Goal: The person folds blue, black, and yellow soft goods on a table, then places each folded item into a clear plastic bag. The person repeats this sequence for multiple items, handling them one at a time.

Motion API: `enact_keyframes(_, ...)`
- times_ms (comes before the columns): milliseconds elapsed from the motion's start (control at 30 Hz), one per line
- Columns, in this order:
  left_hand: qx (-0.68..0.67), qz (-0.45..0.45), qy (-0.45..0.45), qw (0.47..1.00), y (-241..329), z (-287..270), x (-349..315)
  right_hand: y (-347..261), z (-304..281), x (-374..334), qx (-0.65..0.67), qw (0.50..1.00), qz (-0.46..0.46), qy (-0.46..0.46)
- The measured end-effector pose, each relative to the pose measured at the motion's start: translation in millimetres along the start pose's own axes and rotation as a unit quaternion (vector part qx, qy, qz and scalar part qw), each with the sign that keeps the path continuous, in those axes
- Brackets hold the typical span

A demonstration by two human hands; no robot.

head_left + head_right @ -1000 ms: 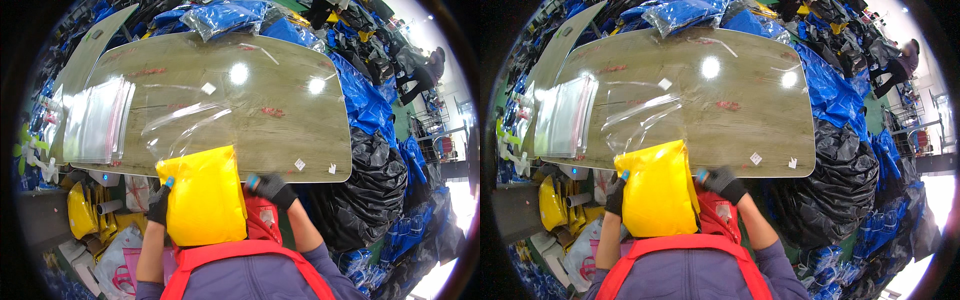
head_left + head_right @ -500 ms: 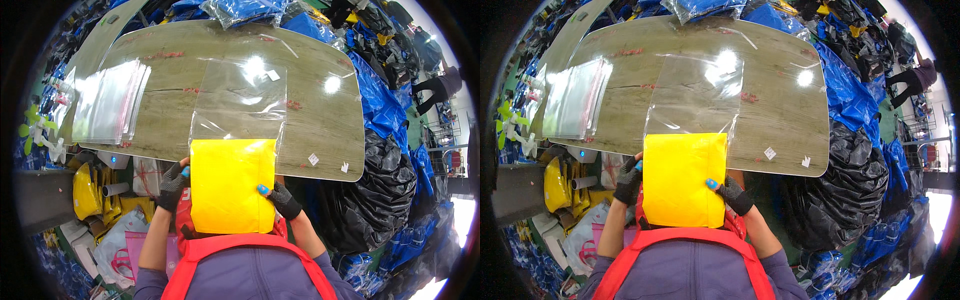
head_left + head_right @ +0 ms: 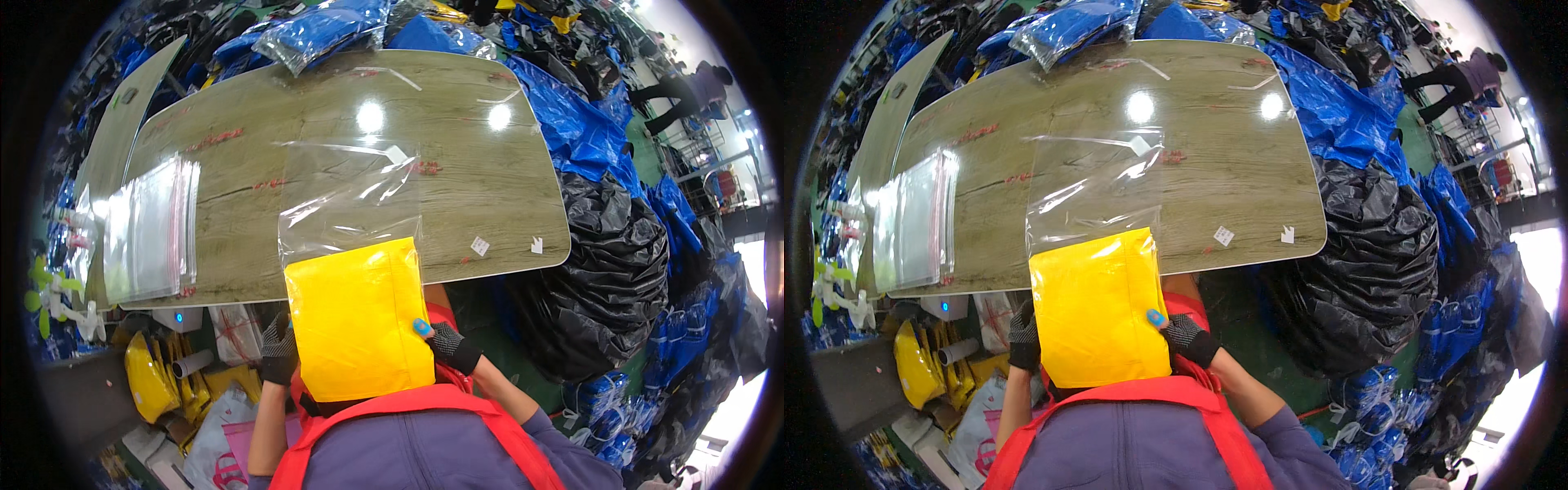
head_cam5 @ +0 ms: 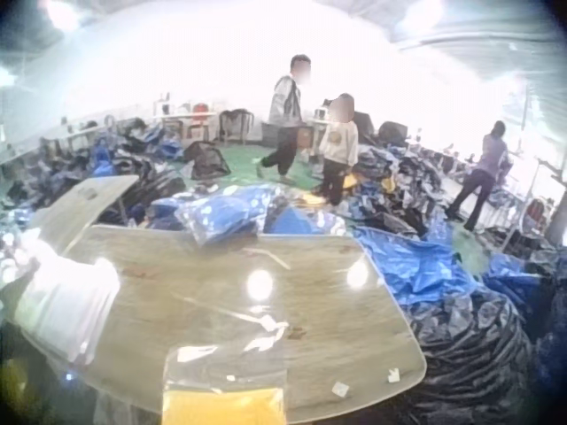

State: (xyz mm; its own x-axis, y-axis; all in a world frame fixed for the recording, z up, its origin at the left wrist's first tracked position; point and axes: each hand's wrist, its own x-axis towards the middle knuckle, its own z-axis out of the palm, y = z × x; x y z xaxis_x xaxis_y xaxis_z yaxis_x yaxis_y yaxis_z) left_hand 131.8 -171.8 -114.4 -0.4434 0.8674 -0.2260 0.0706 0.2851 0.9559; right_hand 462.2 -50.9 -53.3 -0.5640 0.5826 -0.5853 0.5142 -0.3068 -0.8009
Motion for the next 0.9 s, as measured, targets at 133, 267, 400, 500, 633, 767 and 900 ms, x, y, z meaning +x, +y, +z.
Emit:
enact_keyframes(133,-0.167,-0.141,-0.098,0.971,31,-18,22,-8,-29,33,-0.218,0.955,0.013,0.202)
enact_keyframes(267,-0.062,-0.007,-0.07,0.996,52,5,54,-23,-33,89,0.012,0.961,-0.157,0.228)
enact_keyframes(400,-0.119,0.025,-0.155,0.98,53,46,41,-7,10,51,0.132,0.966,-0.223,0.023)
enact_keyframes(500,-0.059,-0.006,-0.18,0.982,65,57,21,18,28,-8,0.17,0.975,-0.114,-0.087)
enact_keyframes(633,-0.028,-0.023,-0.188,0.981,82,35,8,29,27,-32,0.082,0.989,-0.115,0.035)
enact_keyframes(767,0.002,0.023,-0.207,0.978,83,13,11,17,18,-32,0.34,0.935,-0.098,0.009)
enact_keyframes(900,-0.098,-0.054,-0.181,0.977,80,25,-6,-3,2,-31,0.04,0.99,-0.055,-0.126)
